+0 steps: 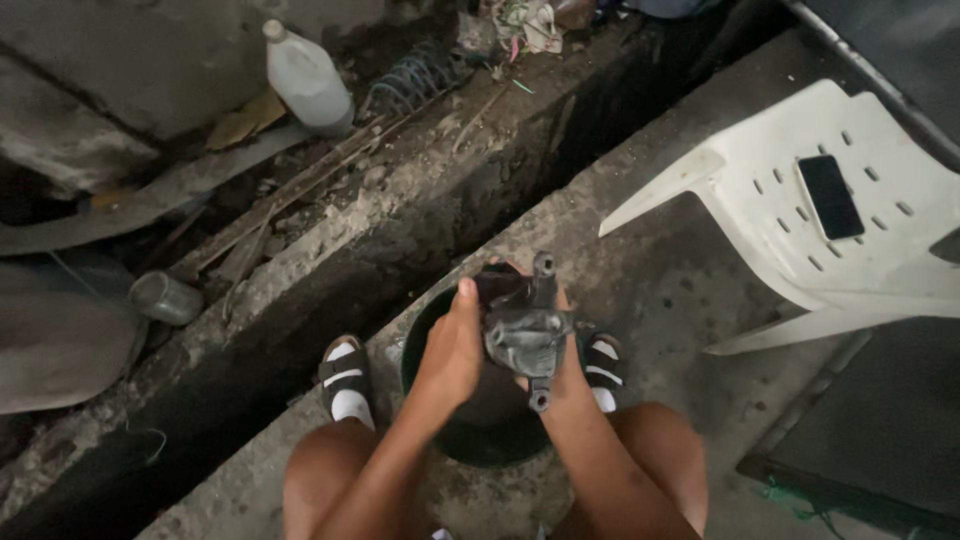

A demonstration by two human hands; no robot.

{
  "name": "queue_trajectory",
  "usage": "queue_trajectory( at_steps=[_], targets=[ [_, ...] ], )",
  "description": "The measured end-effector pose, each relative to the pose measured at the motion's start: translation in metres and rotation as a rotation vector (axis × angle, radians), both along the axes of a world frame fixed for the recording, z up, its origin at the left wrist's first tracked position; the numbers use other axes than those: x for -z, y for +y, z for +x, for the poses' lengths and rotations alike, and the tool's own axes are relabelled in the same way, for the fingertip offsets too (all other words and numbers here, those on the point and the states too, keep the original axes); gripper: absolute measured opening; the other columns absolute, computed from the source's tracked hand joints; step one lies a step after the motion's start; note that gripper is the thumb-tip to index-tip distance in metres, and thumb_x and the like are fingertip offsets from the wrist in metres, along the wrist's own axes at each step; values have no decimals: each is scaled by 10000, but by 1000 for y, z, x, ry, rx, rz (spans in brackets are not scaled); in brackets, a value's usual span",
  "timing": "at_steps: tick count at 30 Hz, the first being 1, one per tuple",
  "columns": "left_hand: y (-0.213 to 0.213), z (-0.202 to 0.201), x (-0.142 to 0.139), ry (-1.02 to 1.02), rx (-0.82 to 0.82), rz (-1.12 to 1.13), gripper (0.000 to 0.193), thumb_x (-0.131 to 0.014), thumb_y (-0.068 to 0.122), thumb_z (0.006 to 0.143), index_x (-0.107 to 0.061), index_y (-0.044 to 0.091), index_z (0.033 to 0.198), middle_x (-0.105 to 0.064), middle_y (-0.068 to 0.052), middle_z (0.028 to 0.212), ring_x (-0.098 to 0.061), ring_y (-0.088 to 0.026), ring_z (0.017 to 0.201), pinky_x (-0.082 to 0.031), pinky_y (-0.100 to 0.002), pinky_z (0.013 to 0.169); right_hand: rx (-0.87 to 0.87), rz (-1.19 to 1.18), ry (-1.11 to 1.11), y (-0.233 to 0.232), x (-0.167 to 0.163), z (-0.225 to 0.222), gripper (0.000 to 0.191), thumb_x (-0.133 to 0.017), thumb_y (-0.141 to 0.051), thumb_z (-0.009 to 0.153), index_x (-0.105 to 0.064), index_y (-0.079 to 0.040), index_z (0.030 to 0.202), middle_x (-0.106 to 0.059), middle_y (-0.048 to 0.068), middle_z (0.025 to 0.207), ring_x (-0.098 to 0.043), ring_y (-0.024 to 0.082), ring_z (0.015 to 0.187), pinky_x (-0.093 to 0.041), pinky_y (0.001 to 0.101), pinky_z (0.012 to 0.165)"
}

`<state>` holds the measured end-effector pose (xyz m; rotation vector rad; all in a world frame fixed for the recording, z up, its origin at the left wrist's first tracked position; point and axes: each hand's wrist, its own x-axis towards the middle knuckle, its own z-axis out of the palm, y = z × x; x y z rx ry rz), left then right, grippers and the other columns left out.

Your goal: The person sits on the ground and scrubs a metal mechanical component by hand over a green bucket of water, repeatedly turning the part and working different surfaces with a small brush, then rinses and rubs the part by hand.

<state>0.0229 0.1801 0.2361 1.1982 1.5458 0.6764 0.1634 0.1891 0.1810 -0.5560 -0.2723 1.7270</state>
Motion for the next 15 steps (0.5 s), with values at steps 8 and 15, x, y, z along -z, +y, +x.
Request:
queue_trajectory(
  at_steps=[8,15],
  targets=[
    [-11,10,-30,427,-38,694,380,-676,405,950,-672,32,1025,-637,-234,1039,-641,-409,961,-506,-475,821,-249,43,500,-7,-43,11,663,-503,-558,1034,-547,-26,1428,-643,181,1337,-650,277,1214,-512,421,1085],
    [-21,14,-25,203,129,1170,1037,-775,670,704,-472,-6,1430,-504,-250,1463,-498,-425,1380,-384,-568,1151,-87,196,288,-5,-33,17,688,-535,-578,988,-486,-82,1463,-584,177,1440,-585,309,1315,-430,483,1177]
  ],
)
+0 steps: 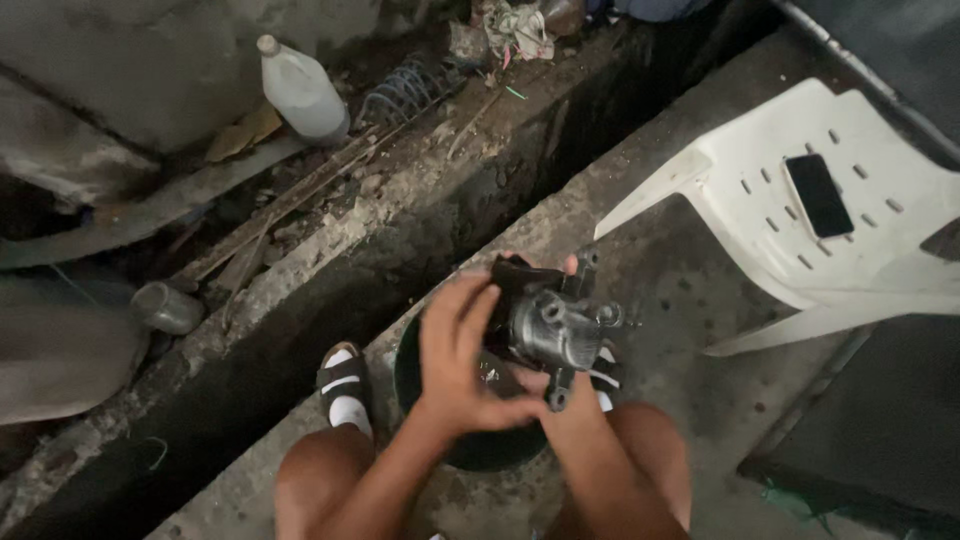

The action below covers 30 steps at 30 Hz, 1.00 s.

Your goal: The person sits on the ground and scrubs a metal mechanical component by hand over a green bucket of water, repeatedly turning the part and working different surfaces with a small brush, then rinses and rubs the part by hand.

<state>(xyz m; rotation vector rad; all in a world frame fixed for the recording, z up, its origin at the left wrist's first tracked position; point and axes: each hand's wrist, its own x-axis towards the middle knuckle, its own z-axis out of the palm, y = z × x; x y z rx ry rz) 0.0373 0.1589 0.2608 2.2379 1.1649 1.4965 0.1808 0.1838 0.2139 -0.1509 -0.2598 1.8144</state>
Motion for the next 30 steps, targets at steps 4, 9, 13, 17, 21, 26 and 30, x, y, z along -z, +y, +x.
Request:
queue_trajectory(
  at_steps=[4,9,13,17,21,26,30],
  targets=[
    [-5,17,5,42,107,-57,1402,-852,748,617,-221,-34,1595,-455,-237,1595,-380,-436,1543,-211,-610,1289,65,-166,211,-3,10,3,592,-466,-597,1137,-475,-106,1467,-517,154,1479,-538,326,1361,-404,522,1214],
    [2,22,15,-74,50,-130,1329,-880,713,643,-308,-52,1568,-555,-209,1559,-462,-404,1539,-233,-582,1316,225,-169,-80,-18,22,-10,618,-395,-527,1035,-492,-118,1488,-577,130,1450,-590,304,1302,-452,479,1115],
    [3,24,23,-244,-41,-120,1028,-842,665,686,-535,-11,1397,-679,-187,1392,-621,-367,1373,-334,-549,1278,284,-92,-74,-10,28,-23,531,-406,-441,1130,-488,-101,1529,-592,116,1404,-604,274,1258,-497,443,1094],
    [5,15,32,-336,-79,-46,931,-786,666,721,-579,-10,1327,-701,-163,1294,-622,-357,1289,-427,-503,1219,286,-192,-113,-7,18,-30,525,-406,-448,1129,-511,-88,1496,-587,82,1330,-616,247,1216,-524,422,1072],
    [13,-2,44,-645,110,-318,1002,-751,724,785,-508,-27,1403,-614,-159,1363,-633,-297,1261,-483,-429,1132,321,-269,-382,-10,0,-35,555,-366,-481,1058,-500,-99,1439,-606,84,1361,-607,241,1239,-470,420,1097],
    [24,-8,58,-1288,346,-528,819,-691,570,940,-498,-39,1453,-604,-149,1372,-571,-287,1276,-414,-429,1150,330,17,-524,-15,-14,-37,562,-431,-406,1095,-440,-9,1492,-566,109,1407,-543,247,1297,-396,448,1160],
    [28,-15,66,-1684,348,-662,566,-542,450,1029,-527,26,1403,-623,-113,1347,-601,-283,1243,-446,-475,1120,257,-1,-530,-14,-24,-33,527,-499,-321,1081,-448,17,1483,-579,145,1379,-560,269,1266,-418,449,1126]
  ],
)
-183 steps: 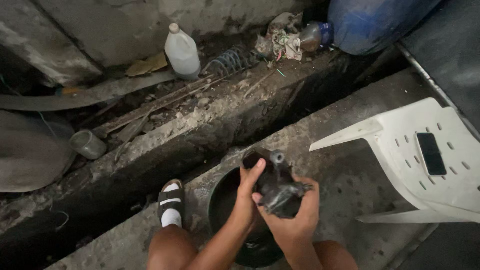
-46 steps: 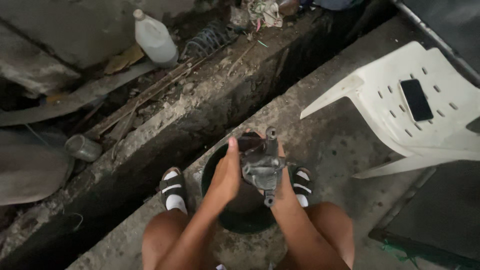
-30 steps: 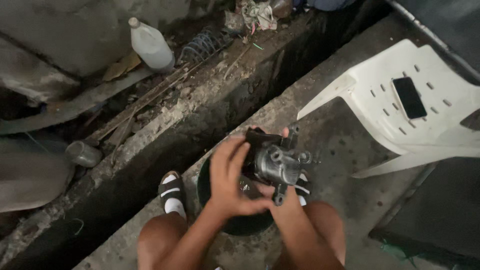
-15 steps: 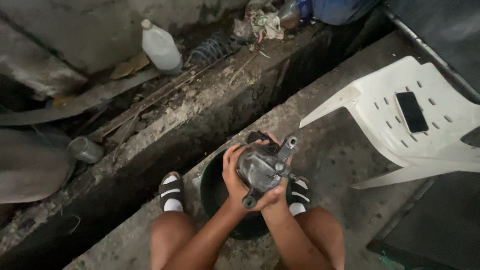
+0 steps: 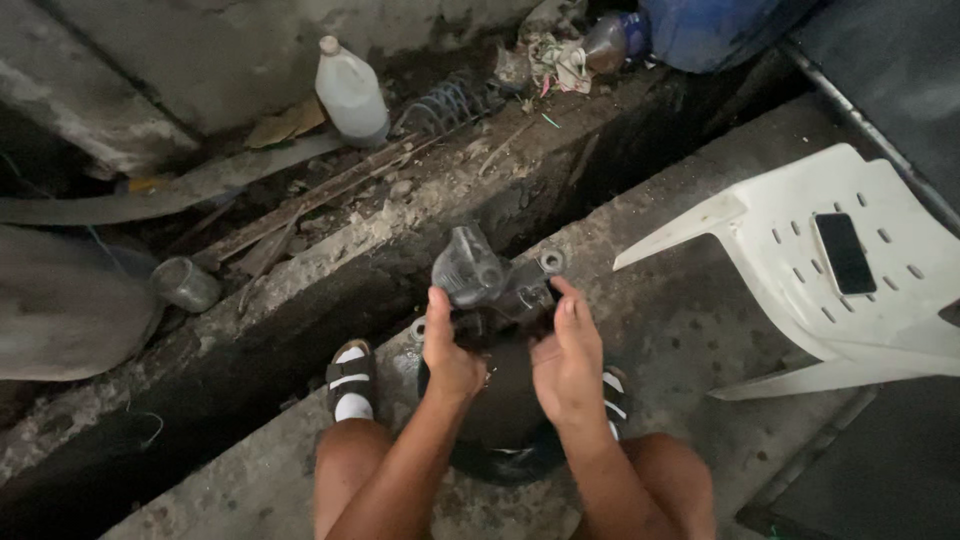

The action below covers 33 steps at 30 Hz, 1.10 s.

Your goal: The person sits on the ground and scrubs a metal mechanical component by hand over a green bucket of water, repeatedly turning the part and working different surfaces with a small brush, then rinses and rubs the part by hand.

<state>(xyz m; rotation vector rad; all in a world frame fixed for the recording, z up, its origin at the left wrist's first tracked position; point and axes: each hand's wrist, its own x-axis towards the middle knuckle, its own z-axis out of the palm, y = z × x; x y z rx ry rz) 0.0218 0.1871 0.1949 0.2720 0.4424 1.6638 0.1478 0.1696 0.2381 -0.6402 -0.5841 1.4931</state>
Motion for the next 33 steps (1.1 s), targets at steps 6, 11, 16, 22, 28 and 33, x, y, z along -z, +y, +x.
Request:
queue_trajectory(
  at_steps=[6,11,16,22,28,33],
  targets=[
    [-1,-11,22,-44,-46,69,485,-515,396,1069,-572,26,1378,-638,-99,1341,-595,-262,1247,-440,-449,1113,119,-194,-152,15,24,11,332,-551,-160,1054,-581,18,1332,-666,124,1205,-646,275,1047,-516,443,906],
    [-10,-20,35,99,-105,-13,450,-523,350,1088,-556,23,1395,-627,-98,1344,-579,-223,1252,-418,-402,1129,104,-169,-807,38,117,34,262,-575,-74,985,-686,8,1207,-702,119,1091,-671,277,969,-550,433,860],
    [-16,-31,18,24,6,117,492,-525,400,1054,-597,25,1364,-657,-102,1323,-609,-245,1227,-437,-420,1109,-525,401,-2068,67,211,40,279,-597,-158,903,-736,-102,1139,-718,147,1281,-655,350,1260,-480,458,1158],
    [-16,-52,-12,-181,54,11,484,-535,425,1047,-654,4,1254,-711,-132,1212,-661,-300,1124,-475,-462,1037,-554,158,-2170,74,234,-6,353,-602,-163,880,-692,-92,1214,-675,168,1310,-602,372,1267,-432,477,1127],
    [-16,-61,-25,-129,-45,-2,490,-543,393,1024,-651,-18,1268,-716,-139,1209,-669,-301,1122,-492,-459,1032,-980,-225,-2219,29,241,-34,349,-608,-158,882,-691,-86,1213,-684,172,1283,-618,368,1236,-450,472,1090],
    [-10,-57,-25,-188,-51,-28,508,-516,409,1014,-633,4,1298,-706,-125,1234,-667,-296,1125,-491,-467,1025,-1139,-238,-2117,-13,259,-55,346,-613,-154,883,-690,-81,1212,-692,175,1260,-632,365,1210,-465,469,1059]
  ],
)
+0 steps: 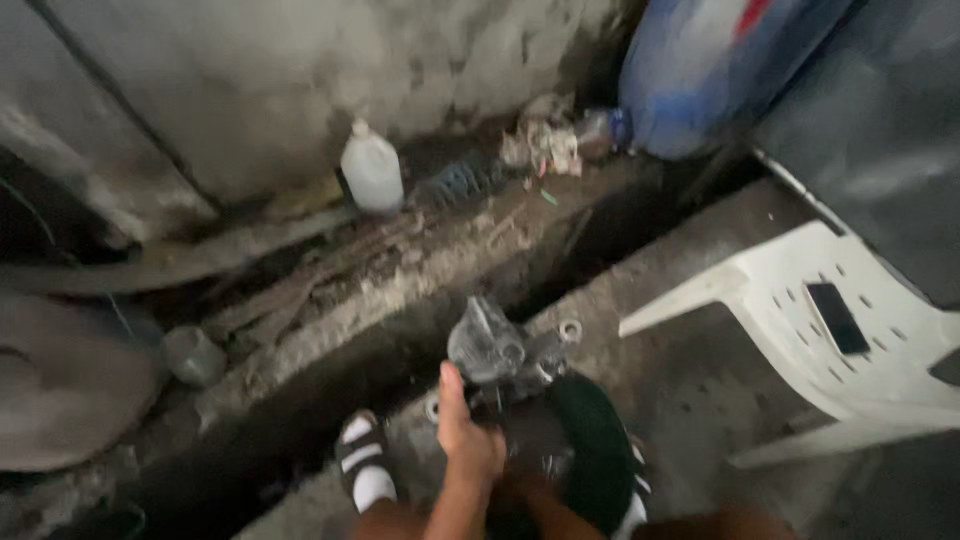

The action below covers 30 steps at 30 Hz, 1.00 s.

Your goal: The person sits on the ground and scrubs a metal mechanical component by hand over a green bucket of water, repeatedly turning the part and working different surfaces with a small brush, then rinses and rubs the part by hand.

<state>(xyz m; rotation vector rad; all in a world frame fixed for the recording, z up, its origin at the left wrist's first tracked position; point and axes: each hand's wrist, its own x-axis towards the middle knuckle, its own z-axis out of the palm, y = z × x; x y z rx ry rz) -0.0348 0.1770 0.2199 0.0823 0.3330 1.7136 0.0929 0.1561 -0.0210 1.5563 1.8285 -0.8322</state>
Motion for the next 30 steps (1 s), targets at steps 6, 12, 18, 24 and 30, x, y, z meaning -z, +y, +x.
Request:
queue_trajectory(
  at_steps=[6,12,18,24,30],
  targets=[
    [-5,-2,9,58,-39,17,510,-522,405,1035,-621,-11,1312,-691,-141,1256,-666,-292,1138,-482,-460,1041,5,-6,-10,11,13,12,342,-618,-149,884,-689,-76,1211,-702,179,1232,-648,361,1179,-483,465,1022],
    [-9,-10,14,47,-87,-9,450,-528,362,1057,-616,5,1317,-679,-124,1270,-646,-268,1158,-462,-448,1062,-18,-20,-1,9,15,16,339,-624,-144,885,-688,-70,1209,-712,183,1205,-664,357,1148,-501,460,986],
    [-5,-11,9,24,-87,-11,471,-512,369,1022,-626,10,1305,-687,-109,1280,-649,-261,1169,-463,-442,1065,-38,-49,-4,9,14,15,336,-629,-138,886,-687,-65,1208,-721,187,1178,-680,354,1117,-519,456,949],
    [-8,-17,4,101,-121,-35,421,-522,356,1063,-620,23,1302,-681,-92,1244,-640,-236,1148,-469,-421,1056,-111,-55,138,11,21,11,333,-635,-133,887,-687,-59,1207,-731,191,1150,-696,350,1085,-537,452,912],
    [-3,-23,0,78,-66,74,424,-527,371,1047,-626,24,1269,-690,-107,1200,-657,-264,1106,-505,-434,995,-159,94,483,46,-43,23,329,-640,-128,888,-686,-53,1206,-741,195,1123,-712,346,1054,-555,448,875]
  ],
)
